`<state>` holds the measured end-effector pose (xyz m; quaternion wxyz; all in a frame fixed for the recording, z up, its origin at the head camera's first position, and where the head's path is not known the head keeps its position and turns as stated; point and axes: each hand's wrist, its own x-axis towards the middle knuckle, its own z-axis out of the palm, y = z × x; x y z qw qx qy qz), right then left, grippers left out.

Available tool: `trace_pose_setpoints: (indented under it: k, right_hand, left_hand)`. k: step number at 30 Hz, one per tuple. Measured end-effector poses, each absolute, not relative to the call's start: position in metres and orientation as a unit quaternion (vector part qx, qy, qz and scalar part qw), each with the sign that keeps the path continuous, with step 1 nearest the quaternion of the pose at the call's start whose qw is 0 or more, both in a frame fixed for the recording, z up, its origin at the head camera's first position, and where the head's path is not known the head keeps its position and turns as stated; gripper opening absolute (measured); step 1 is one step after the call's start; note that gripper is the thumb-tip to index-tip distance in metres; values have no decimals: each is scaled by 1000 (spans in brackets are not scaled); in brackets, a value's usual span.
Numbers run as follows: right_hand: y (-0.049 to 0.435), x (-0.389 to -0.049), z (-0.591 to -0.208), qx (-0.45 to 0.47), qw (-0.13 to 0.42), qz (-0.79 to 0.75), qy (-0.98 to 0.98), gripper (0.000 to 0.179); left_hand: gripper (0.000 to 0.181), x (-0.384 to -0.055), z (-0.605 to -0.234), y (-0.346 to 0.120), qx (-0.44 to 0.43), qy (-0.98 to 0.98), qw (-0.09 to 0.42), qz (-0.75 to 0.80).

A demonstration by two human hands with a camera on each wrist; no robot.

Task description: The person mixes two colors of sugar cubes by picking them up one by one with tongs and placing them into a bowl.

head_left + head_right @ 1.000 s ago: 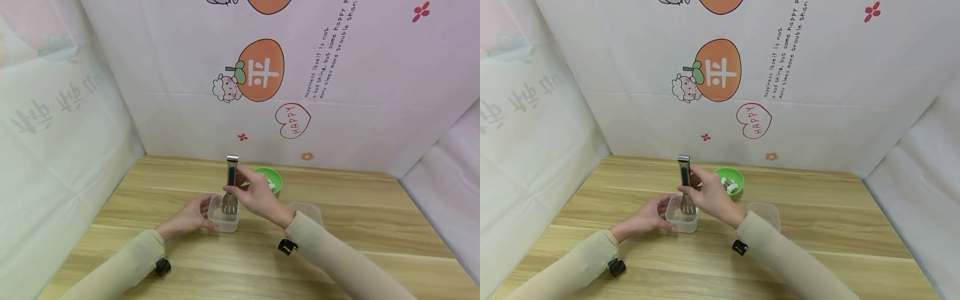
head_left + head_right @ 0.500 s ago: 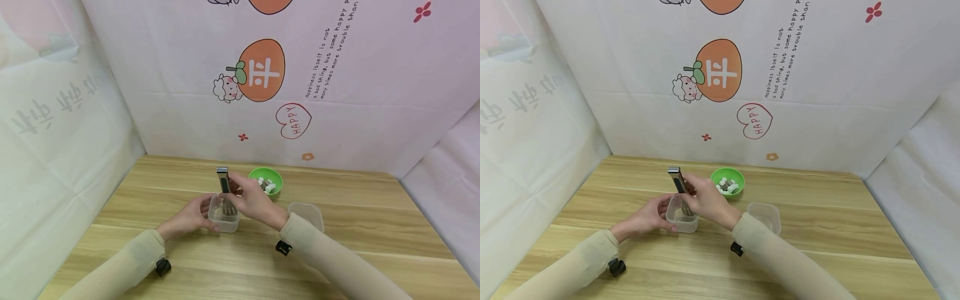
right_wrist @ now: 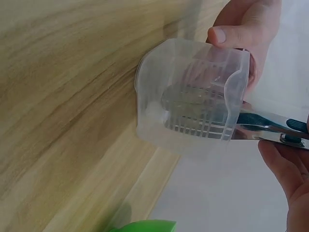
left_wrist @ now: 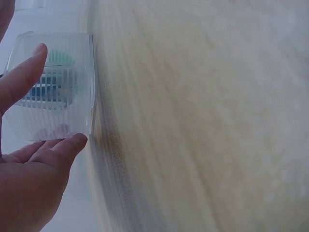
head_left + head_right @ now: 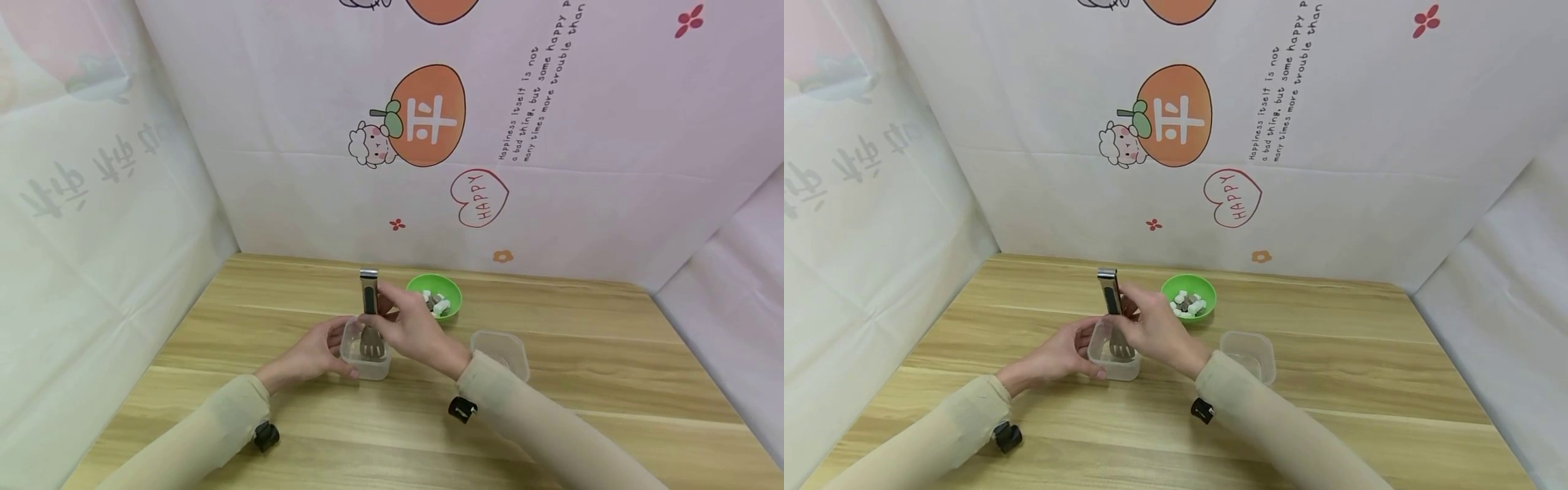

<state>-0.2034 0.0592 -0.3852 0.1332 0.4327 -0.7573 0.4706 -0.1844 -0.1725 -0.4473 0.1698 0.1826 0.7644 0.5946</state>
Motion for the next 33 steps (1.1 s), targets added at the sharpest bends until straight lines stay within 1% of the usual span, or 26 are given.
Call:
trace_pose_setpoints:
  k: [6, 11, 17, 24, 33]
  right_hand:
    - [60, -201, -383, 409, 130, 504, -750, 34]
    - [62, -203, -385, 398, 130, 494, -762, 33]
    - [63, -203, -389, 383, 131, 488, -774, 30]
    - [61, -203, -394, 371, 146, 510, -762, 25]
    - [61, -201, -394, 352, 144, 518, -766, 26]
  left_hand:
    - [101, -184, -447, -173, 178, 767, 171, 592]
    - [99, -184, -446, -172, 175, 767, 172, 593]
    - [101, -184, -448, -173, 169, 772, 171, 588]
    - [101, -184, -447, -172, 169, 771, 168, 591]
    - [103, -184, -446, -172, 170, 771, 169, 590]
